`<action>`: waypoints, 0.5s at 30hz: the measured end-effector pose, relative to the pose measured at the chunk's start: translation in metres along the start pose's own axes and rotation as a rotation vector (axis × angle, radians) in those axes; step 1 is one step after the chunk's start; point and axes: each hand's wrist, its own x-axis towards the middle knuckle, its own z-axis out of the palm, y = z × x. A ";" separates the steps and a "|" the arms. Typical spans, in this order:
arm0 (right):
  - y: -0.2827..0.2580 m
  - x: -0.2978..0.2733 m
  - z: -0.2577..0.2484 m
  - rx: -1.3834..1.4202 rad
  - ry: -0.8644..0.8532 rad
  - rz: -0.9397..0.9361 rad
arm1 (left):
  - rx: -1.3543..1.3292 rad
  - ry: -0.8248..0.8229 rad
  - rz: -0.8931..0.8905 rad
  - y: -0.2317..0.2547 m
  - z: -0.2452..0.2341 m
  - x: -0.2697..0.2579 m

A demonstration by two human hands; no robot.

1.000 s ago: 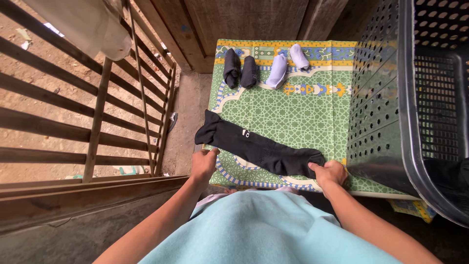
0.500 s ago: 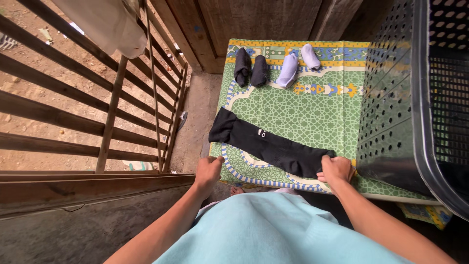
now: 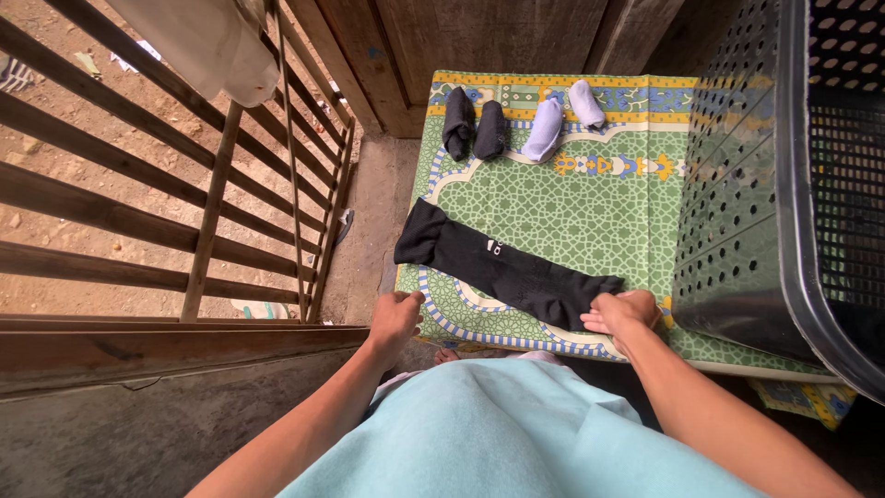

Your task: The person takes socks from a laundry basket and folds them one by one on a patterned mat. They handle several pairs of socks, including black, gray, and light purple ones, and place the folded socks in a neat pile on the mat.

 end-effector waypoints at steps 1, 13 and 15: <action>0.001 -0.001 -0.003 0.036 -0.063 -0.025 | -0.010 -0.013 0.002 0.001 0.002 0.000; -0.028 -0.011 -0.001 -0.287 -0.003 0.029 | -0.007 -0.062 0.001 0.006 0.021 0.005; -0.029 -0.013 0.007 -0.274 -0.001 0.011 | -0.022 -0.056 0.004 0.001 0.019 0.007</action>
